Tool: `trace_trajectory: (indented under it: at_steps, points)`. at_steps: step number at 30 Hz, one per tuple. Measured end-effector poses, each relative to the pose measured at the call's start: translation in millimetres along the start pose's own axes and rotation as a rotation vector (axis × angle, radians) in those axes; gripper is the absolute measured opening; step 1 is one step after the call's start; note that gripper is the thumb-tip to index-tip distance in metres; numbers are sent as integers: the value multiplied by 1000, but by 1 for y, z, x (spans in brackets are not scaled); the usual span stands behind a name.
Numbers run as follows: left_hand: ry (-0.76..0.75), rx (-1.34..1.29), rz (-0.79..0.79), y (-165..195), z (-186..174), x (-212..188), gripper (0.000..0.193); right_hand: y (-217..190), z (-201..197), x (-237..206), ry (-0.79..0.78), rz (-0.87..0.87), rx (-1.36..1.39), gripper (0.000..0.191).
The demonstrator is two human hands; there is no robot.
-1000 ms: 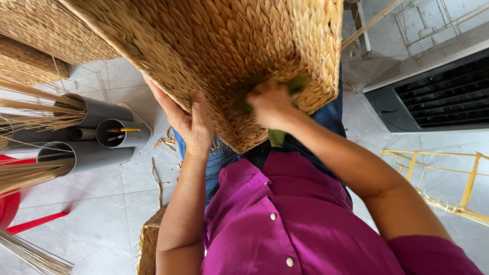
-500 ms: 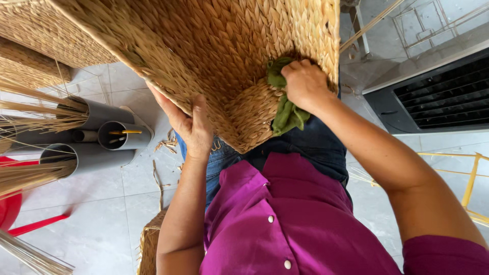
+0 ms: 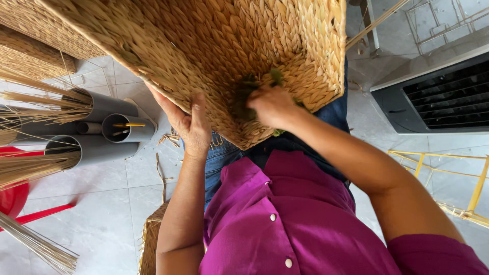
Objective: The person sits with a rectangular woven basket across their lap and wipes its outer surface with a green cloth. They then turn the basket over and wipe the inside walls and bottom, before resuming wiping the outer sides.
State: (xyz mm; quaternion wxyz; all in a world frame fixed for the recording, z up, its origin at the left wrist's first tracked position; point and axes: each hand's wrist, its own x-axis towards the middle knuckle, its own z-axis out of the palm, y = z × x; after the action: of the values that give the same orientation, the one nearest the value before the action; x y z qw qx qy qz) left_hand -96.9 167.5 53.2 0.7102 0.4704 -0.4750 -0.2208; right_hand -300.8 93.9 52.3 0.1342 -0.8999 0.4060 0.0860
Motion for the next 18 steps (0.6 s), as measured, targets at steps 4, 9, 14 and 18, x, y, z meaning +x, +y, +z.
trace_trajectory:
  at_steps: [4, 9, 14, 18]
  points:
    - [4, -20, -5, 1, 0, -3, 87, 57, -32, -12, -110, 315, -20, 45]
    - [-7, 21, 1, 1, 0, -3, 84, 54, -25, -9, -42, 372, -4, 47]
    - [-13, 119, 30, 3, -2, 1, 83, -10, -6, 9, -201, 153, -25, 48]
    - [-12, 95, 22, 6, -2, 6, 84, -48, -3, 12, -241, 37, 40, 42]
